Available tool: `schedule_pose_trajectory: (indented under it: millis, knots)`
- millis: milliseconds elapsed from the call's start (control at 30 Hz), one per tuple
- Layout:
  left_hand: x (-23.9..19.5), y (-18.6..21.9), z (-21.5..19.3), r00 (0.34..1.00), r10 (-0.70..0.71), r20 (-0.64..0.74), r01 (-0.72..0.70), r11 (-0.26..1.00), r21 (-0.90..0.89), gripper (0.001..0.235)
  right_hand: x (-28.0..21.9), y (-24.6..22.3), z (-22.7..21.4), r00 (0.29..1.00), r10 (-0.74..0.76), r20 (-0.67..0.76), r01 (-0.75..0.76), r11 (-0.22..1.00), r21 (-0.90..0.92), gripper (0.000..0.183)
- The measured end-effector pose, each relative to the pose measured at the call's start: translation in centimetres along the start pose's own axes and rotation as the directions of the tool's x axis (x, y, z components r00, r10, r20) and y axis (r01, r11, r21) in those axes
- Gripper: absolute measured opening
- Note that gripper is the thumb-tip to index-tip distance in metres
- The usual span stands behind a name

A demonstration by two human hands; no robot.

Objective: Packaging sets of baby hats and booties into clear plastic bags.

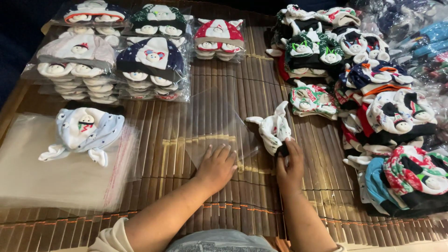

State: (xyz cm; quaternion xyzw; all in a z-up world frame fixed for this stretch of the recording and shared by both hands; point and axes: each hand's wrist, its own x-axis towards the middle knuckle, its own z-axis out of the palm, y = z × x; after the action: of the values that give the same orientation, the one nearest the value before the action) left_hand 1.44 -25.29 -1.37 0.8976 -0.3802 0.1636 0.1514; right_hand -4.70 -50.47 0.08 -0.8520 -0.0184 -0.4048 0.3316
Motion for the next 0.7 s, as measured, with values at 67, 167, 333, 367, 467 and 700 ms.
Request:
schedule_pose_trajectory:
  millis: [67, 167, 333, 367, 467, 700]
  knots:
    - [0.5, -0.9, 1.0, 0.996, 0.037, -0.075, -0.037, 0.999, -0.001, 0.042, 0.3, -0.2, 0.0, 0.997, -0.009, -0.073, 0.01, 1.0, 0.014, 0.055]
    - [1.4, -1.8, 0.5, 0.983, 0.086, -0.161, -0.086, 0.996, 0.013, 0.029, 0.1, 0.0, 0.1, 0.996, 0.012, -0.087, -0.008, 0.998, 0.055, 0.054]
    - [1.5, -3.1, 1.4, 0.971, 0.09, -0.222, -0.107, 0.992, -0.065, 0.035, 0.3, -0.5, 0.1, 0.996, 0.034, -0.085, -0.027, 0.997, 0.074, 0.055]
    - [1.4, -3.4, 2.2, 0.957, 0.112, -0.269, -0.131, 0.99, -0.054, 0.038, 0.3, -0.5, 0.1, 0.996, 0.034, -0.079, -0.028, 0.997, 0.069, 0.055]
    - [1.0, -4.4, 2.6, 0.951, 0.169, -0.259, -0.202, 0.973, -0.107, 0.047, 0.2, -0.4, 0.2, 0.996, 0.05, -0.079, -0.043, 0.996, 0.082, 0.056]
    - [0.4, -3.7, 0.1, 0.956, 0.176, -0.234, -0.225, 0.953, -0.203, 0.059, 0.1, 0.0, 0.1, 0.997, 0.059, -0.052, -0.055, 0.996, 0.069, 0.059]
